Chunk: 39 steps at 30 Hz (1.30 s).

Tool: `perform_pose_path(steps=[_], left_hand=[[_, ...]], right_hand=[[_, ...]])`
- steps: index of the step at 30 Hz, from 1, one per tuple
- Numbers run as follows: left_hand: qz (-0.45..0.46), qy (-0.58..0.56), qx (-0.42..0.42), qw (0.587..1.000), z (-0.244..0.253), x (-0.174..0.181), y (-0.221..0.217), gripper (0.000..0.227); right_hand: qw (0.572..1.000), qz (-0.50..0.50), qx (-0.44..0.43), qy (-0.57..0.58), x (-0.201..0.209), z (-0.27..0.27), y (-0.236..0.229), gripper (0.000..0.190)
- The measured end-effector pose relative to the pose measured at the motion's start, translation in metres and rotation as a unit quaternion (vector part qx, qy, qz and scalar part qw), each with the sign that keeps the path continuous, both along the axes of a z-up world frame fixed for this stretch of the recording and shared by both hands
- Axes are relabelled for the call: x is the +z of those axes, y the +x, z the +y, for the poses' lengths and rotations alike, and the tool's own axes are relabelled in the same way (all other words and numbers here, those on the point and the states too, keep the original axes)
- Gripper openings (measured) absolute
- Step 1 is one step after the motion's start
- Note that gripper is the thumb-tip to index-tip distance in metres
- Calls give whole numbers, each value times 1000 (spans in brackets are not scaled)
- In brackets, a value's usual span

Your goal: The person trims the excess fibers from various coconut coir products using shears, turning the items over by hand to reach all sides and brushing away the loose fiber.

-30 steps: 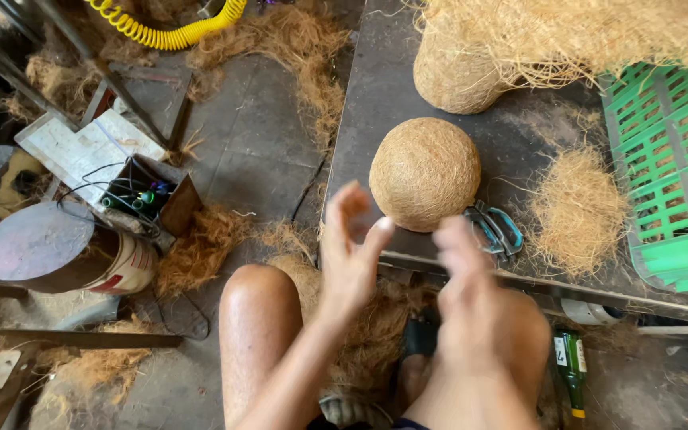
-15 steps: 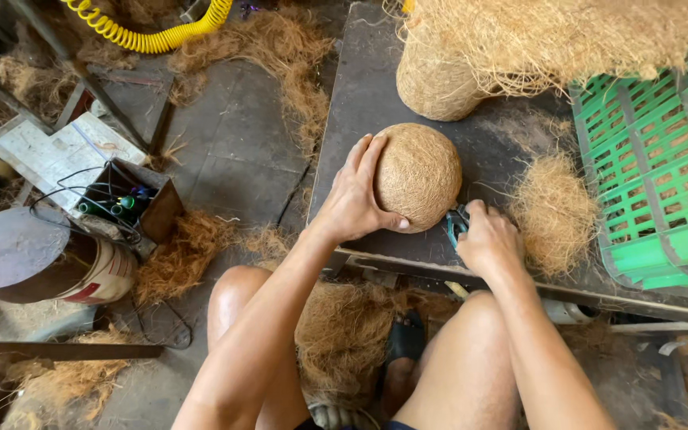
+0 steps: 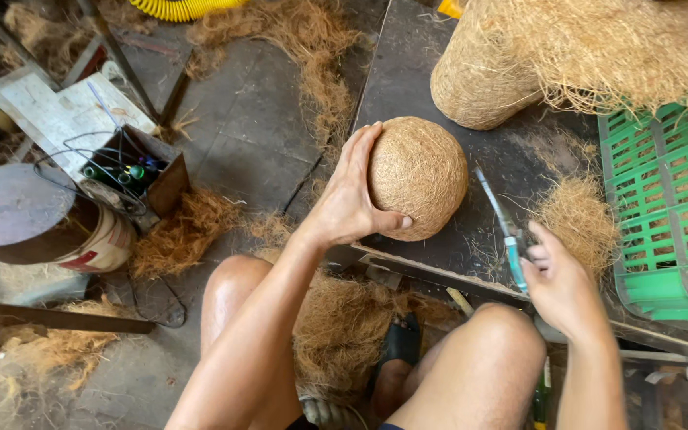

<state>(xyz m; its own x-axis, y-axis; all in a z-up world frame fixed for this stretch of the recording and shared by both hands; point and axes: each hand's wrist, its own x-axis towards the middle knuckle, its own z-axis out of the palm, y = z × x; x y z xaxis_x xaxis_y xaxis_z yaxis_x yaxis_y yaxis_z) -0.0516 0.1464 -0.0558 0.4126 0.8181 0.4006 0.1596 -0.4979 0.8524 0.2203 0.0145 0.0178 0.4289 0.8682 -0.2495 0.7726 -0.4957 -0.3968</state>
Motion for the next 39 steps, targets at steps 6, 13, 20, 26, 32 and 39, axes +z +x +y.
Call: perform_pose_path(steps=[6, 13, 20, 26, 32, 39], left_hand=[[0, -45, -116, 992, 6, 3, -15, 123], [-2, -51, -158, 986, -4, 8, -9, 122], [-8, -31, -142, 989, -5, 1, 0, 124], [-3, -23, -124, 992, -6, -3, 4, 124], [-8, -6, -100, 995, -4, -8, 6, 125], [19, -21, -85, 996, -8, -3, 7, 125]], right_hand=[[939, -123, 267, 177, 25, -30, 42, 65], [916, -139, 337, 167, 53, -22, 21, 67], [881, -203, 375, 203, 41, -16, 7, 67], [892, -175, 323, 264, 34, -17, 2, 49], [887, -173, 349, 247, 36, -16, 3, 61], [844, -280, 368, 271, 27, -15, -1, 61]])
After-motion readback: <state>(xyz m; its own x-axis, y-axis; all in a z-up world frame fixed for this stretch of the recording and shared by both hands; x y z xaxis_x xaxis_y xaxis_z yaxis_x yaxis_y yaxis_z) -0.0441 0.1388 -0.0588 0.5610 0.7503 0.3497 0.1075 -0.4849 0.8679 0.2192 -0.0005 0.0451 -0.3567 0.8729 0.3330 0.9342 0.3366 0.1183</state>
